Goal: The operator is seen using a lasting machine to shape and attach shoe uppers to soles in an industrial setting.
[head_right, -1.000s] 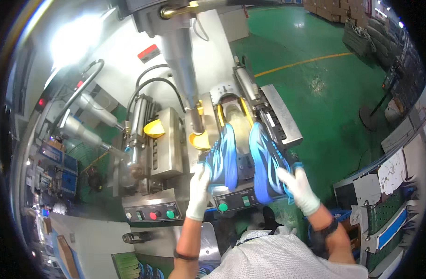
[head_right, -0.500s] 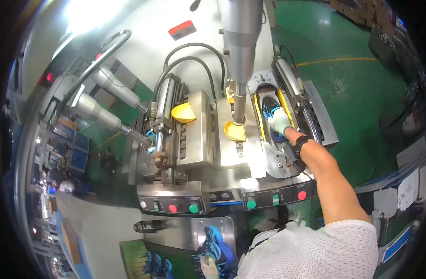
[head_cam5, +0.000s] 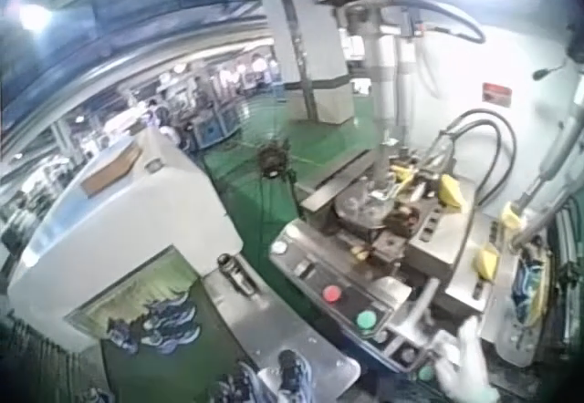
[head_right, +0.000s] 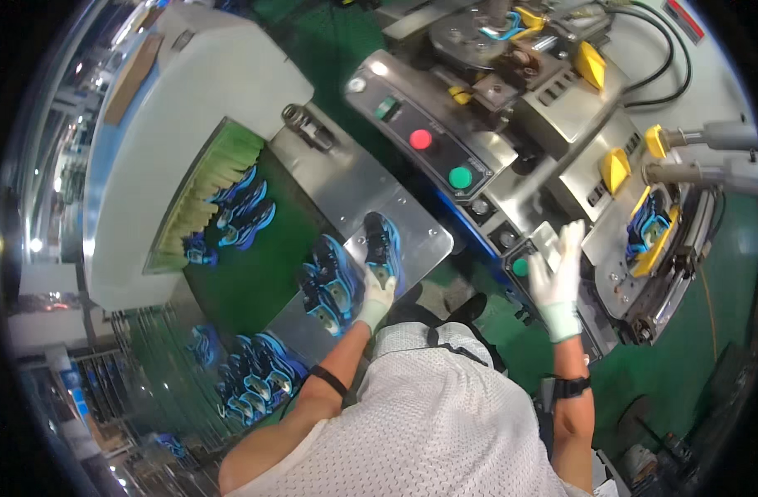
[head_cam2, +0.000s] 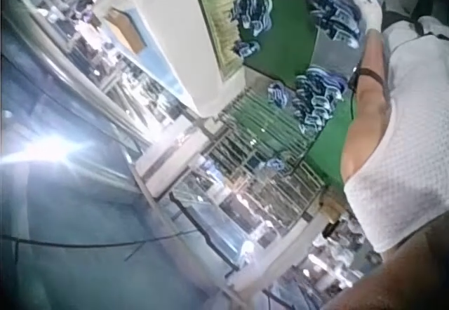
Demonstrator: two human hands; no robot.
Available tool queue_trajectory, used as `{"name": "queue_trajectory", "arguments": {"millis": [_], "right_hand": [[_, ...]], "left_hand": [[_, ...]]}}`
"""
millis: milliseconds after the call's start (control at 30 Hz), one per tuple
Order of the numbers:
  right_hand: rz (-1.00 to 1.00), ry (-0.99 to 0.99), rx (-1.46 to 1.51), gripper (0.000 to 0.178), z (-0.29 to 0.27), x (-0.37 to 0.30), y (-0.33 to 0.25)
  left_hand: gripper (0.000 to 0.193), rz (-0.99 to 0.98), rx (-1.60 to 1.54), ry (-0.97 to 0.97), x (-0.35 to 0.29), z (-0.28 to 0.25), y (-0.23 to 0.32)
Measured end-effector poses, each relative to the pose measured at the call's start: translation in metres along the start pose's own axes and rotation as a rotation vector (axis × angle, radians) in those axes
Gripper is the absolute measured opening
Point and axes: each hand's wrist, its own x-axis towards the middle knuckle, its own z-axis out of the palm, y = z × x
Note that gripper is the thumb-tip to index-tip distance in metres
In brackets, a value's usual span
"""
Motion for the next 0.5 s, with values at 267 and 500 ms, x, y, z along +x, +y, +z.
{"name": "queue_trajectory", "arguments": {"millis": [267,500], "right_hand": [[-0.039,-0.513,-0.696,0.103,0.103,-0.040,-0.001],[0.209,-0.747,0.149,0.098,0.274,-0.079,-0.110]], "left_hand": [[0.065,-0.048,-0.412,0.235,-0.040,-0.116,-0.013],[0.095,-0.305,-0.294,0.242,0.000,-0.075,-0.070]]}}
